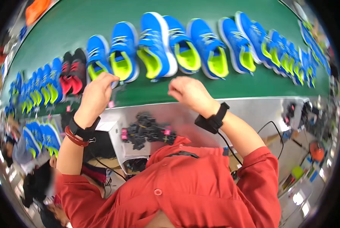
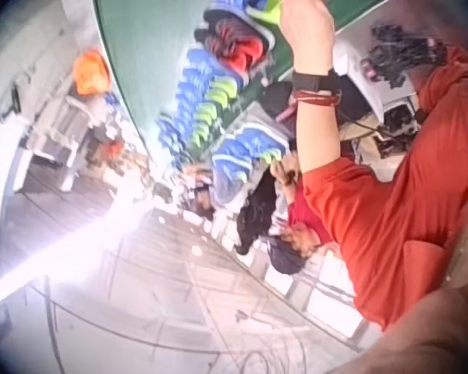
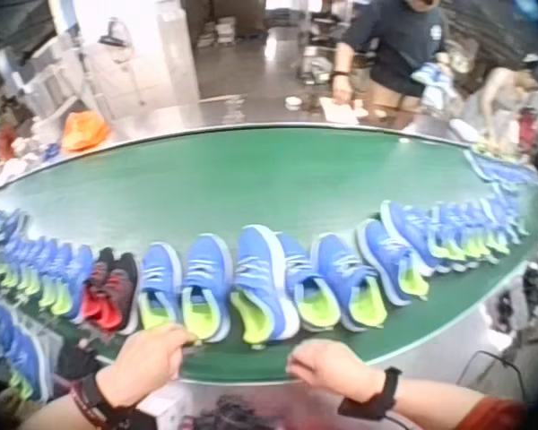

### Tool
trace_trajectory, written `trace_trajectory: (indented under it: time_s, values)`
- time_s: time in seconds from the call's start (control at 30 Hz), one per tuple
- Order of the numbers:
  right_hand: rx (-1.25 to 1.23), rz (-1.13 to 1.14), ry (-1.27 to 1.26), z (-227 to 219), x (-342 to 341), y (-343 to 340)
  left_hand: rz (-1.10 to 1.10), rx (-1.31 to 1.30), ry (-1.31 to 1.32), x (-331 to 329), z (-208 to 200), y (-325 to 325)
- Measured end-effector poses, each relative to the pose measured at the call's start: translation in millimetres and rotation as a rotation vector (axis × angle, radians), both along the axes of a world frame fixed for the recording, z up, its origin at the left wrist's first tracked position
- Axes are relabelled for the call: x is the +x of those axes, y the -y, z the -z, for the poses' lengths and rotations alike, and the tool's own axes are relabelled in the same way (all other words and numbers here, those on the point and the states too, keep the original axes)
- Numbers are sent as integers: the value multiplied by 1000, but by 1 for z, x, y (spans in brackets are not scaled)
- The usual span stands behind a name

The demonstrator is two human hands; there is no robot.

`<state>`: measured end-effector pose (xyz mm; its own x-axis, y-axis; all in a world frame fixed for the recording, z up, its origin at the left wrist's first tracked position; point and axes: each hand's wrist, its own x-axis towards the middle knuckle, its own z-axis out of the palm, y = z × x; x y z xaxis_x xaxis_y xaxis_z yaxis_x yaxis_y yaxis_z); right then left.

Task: Insert shoe laces or clips into shoes on an assembly line conveyor.

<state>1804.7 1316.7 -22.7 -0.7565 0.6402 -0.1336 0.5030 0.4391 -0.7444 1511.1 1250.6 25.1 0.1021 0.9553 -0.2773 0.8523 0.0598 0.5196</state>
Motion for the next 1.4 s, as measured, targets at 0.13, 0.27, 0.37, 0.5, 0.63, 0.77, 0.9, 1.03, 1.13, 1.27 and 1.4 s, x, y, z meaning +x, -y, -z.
trace_trajectory:
  time_s: [0.13,0.27,0.37,0.5,0.63,0.77,0.9,1.03,1.13,1.27,1.4]
  values:
    - [54,24,185,-7,102,38,168,105,144,63,44,-12]
    - [125,108,413,-9,157,74,31,92,-47,87,65,-26]
    - [79,75,526,4,175,85,138,-6,-110,86,75,-33]
    - [78,12,503,26,196,86,195,19,-121,84,75,-39]
    - [56,59,418,28,203,79,307,74,-169,96,62,-31]
    - [-274,128,290,6,195,57,393,70,-180,104,79,-14]
    - [-1092,459,-96,-13,125,40,285,85,18,96,80,-8]
    - [-1223,430,-208,6,53,45,284,36,7,92,84,-9]
    - [-1296,535,-292,23,27,61,280,-1,13,90,80,-12]
    - [-1385,556,-306,35,16,74,309,0,-5,89,80,-15]
    - [-1412,437,-303,33,7,77,356,-21,-26,87,81,-20]
